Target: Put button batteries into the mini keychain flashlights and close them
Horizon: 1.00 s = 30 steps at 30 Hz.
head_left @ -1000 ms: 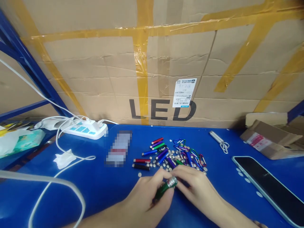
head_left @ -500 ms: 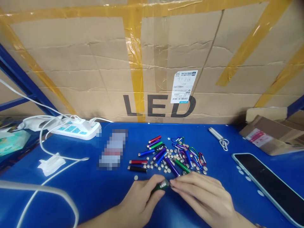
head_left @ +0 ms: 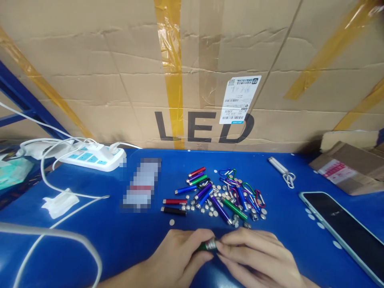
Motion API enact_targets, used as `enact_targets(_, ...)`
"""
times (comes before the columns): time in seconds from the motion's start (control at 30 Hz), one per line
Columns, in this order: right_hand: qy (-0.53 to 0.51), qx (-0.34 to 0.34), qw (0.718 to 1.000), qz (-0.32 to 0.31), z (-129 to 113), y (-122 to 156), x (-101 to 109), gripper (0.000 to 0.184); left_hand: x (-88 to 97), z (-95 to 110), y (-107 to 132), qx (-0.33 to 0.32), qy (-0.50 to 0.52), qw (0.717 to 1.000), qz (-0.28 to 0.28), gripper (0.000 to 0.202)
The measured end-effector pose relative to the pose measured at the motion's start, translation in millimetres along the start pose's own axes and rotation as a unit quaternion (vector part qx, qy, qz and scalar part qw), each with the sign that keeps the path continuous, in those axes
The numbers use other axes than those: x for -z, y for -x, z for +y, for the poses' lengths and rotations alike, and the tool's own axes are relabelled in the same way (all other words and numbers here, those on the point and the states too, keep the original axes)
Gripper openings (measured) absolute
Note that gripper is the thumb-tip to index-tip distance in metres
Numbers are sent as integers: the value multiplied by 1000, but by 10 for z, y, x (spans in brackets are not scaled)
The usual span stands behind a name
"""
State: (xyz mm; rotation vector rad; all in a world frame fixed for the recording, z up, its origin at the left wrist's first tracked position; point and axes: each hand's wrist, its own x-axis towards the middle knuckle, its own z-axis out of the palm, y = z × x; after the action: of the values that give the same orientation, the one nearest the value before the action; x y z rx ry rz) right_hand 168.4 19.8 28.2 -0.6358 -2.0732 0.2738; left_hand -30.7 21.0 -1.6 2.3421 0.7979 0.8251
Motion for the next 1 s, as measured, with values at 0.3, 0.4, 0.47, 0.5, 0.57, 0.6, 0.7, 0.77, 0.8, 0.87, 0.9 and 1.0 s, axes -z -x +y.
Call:
enact_targets(0.3,-7,-43,999,-26,50,6,-2,11,-6,9,-14,33,16,999,0,15)
enact_targets(0.4,0,-64,997,-31,77,9,35,14,-6,13,-14,36,16,999,11,13)
enact_targets(0.47,30,-65,997,-34,100,10,51,19,1,25,-14,41,10,999,19,11)
enact_targets(0.5,53,-59,996,-31,111,9,54,20,5,33,-12,43,5,999,25,10)
enact_targets(0.57,103,-38,994,-24,127,3,54,19,10,50,-7,48,-2,998,33,8)
enact_targets(0.6,125,-25,991,-24,131,-2,52,18,11,57,-3,51,-4,998,37,6)
enact_targets(0.7,171,-8,984,-41,133,-10,39,16,16,71,4,45,-18,998,46,7)
enact_targets(0.77,183,-17,981,-52,141,-5,27,14,30,80,0,33,-51,996,64,10)
enact_targets(0.8,189,-28,980,-59,151,1,21,14,42,87,-6,27,-78,993,79,10)
enact_targets(0.87,200,-55,975,-77,182,18,8,15,68,105,-20,25,-165,980,111,7)
enact_targets(0.9,208,-66,972,-88,201,28,2,17,79,116,-27,27,-222,966,128,6)
enact_targets(1.0,227,-80,964,-114,253,61,-16,22,71,147,-26,33,-383,910,159,3)
